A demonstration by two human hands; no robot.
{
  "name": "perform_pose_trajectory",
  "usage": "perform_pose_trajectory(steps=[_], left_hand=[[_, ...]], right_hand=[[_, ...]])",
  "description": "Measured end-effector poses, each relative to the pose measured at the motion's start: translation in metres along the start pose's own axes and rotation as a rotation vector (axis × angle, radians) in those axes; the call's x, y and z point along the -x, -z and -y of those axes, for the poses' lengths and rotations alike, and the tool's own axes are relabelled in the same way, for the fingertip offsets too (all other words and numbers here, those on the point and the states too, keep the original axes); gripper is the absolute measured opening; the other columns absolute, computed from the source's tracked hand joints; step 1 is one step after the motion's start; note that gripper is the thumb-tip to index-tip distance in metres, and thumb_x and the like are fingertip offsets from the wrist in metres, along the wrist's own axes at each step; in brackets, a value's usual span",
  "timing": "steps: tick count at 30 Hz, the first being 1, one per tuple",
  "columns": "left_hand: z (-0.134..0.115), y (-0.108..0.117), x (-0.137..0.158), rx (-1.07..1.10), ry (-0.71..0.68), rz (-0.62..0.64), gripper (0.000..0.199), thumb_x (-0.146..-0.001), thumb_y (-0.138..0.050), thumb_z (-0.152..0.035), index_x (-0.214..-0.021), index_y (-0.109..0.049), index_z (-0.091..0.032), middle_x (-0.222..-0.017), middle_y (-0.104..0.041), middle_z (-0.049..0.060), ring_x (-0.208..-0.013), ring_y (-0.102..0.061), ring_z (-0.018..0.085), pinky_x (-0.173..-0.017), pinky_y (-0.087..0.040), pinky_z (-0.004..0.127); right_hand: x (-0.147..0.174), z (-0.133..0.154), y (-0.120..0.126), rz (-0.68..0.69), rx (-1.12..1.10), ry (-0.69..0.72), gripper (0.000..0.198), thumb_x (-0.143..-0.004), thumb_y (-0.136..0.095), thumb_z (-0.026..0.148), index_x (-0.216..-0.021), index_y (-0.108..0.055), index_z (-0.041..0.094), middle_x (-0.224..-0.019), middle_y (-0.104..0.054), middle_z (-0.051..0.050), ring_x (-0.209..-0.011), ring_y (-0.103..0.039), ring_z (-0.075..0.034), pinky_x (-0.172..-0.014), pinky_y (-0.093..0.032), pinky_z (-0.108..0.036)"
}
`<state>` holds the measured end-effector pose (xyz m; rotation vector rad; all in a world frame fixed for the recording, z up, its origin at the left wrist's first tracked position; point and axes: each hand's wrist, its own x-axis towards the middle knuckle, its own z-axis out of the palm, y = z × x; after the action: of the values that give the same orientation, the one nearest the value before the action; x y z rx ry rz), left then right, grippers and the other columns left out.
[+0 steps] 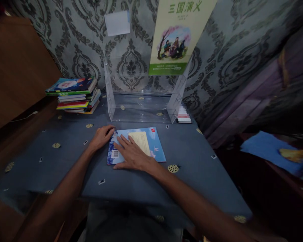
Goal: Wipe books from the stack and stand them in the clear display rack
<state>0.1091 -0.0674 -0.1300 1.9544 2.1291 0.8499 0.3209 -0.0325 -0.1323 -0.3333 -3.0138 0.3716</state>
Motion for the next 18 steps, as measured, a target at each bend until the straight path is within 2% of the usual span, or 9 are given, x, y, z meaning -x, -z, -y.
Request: perform_pose_trajectory(steps=[5, 10, 14, 18], left_hand=[[-0.003, -0.001, 0.0, -0.07, -0.069, 0.02, 0.028, -0.097, -0.046, -0.03, -0.1, -0.072, -0.018, -0.1, -0.075, 0.009, -0.096, -0.066, 0.023, -0.093, -0.049, 0.035], [-0.004, 0.0, 0.0, -0.073, -0.087, 0.008, 0.028, -0.097, -0.047, -0.03, -0.096, -0.072, -0.017, -0.096, -0.074, 0.009, -0.095, -0.065, 0.023, -0.096, -0.047, 0.035], [-0.003, 0.003, 0.0, -0.048, -0.078, 0.023, 0.032, -0.098, -0.045, -0.034, -0.092, -0.071, -0.016, -0.092, -0.073, 0.008, -0.088, -0.065, 0.022, -0.088, -0.047, 0.032], [-0.004, 0.007, 0.0, 0.017, -0.064, 0.048, 0.039, -0.099, -0.043, -0.038, -0.08, -0.069, -0.017, -0.079, -0.069, 0.004, -0.075, -0.062, 0.018, -0.077, -0.046, 0.029]], right_hand=[[0.008, 0.01, -0.002, -0.102, 0.084, 0.055, 0.076, -0.091, -0.061, 0.059, -0.144, -0.049, 0.006, -0.149, -0.047, -0.029, -0.147, -0.034, -0.038, -0.118, -0.033, -0.057], [0.013, 0.018, -0.005, -0.164, 0.203, 0.125, 0.053, -0.096, -0.059, 0.048, -0.133, -0.059, 0.01, -0.137, -0.061, -0.023, -0.136, -0.052, -0.034, -0.111, -0.045, -0.05], [0.019, 0.02, 0.0, -0.28, 0.26, 0.179, 0.039, -0.102, -0.051, 0.042, -0.124, -0.064, 0.014, -0.127, -0.069, -0.016, -0.119, -0.066, -0.027, -0.099, -0.055, -0.042], [0.025, 0.018, 0.009, -0.454, 0.287, 0.215, 0.035, -0.106, -0.043, 0.036, -0.115, -0.066, 0.013, -0.11, -0.076, -0.013, -0.098, -0.073, -0.023, -0.082, -0.059, -0.035]])
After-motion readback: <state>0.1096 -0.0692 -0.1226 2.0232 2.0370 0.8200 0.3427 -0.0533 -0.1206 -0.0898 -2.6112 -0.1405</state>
